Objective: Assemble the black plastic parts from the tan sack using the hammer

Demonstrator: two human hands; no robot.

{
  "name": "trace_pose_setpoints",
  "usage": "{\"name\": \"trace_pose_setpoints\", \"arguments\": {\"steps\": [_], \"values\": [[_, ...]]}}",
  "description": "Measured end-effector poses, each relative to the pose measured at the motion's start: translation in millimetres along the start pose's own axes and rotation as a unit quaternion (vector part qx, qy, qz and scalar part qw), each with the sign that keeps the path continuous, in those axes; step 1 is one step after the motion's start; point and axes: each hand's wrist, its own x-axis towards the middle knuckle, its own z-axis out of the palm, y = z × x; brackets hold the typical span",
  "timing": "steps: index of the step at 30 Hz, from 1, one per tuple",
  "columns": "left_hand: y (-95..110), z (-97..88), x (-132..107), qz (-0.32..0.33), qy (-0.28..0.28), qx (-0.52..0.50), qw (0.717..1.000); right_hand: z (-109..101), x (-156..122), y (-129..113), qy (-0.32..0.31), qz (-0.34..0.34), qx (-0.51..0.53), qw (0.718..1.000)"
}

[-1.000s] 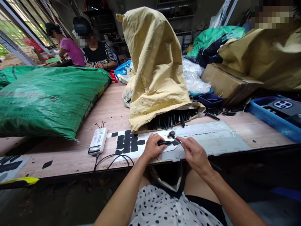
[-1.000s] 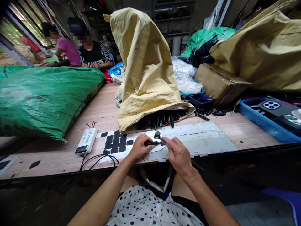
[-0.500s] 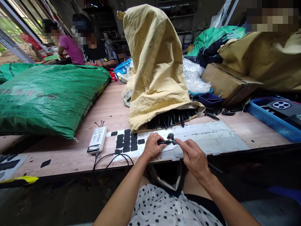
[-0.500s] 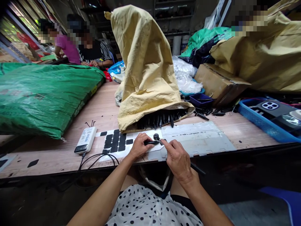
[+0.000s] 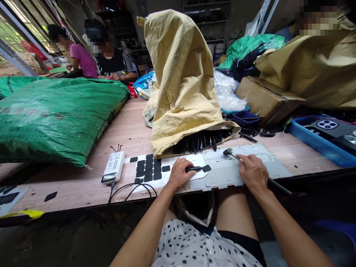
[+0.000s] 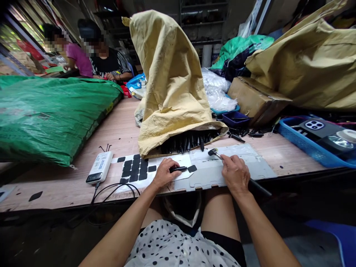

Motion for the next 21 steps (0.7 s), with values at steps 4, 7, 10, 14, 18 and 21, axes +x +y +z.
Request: {"name": "trace_pose_setpoints", "arguments": {"steps": [4, 7, 10, 14, 18, 21], "values": [[1, -0.7, 0, -0.003, -0.003, 0.000, 1.000, 18, 3, 21, -0.002, 0.028, -0.036, 0.999], [2, -1.3, 0, -0.005, -0.003, -0.001, 1.000, 25, 3, 21, 0.006, 0.046, -0.044, 0.998], [2, -2.1, 1, -0.004, -0.006, -0.005, 1.000, 25, 7, 17, 0.001, 0.061, -0.051, 0.997], [1, -2.6, 1, -0.002, -0.007, -0.011, 1.000, 26, 19, 13, -0.019, 0.070, -0.049, 0.996], [-1, -1.9, 0, 0.000, -0.007, -0.010, 1.000, 31, 25, 9, -0.012, 0.075, -0.064, 0.995], [-2, -1.2, 0, 0.001, -0.007, -0.014, 1.000, 34, 23, 8, 0.004, 0.068, -0.081, 0.994]]}}
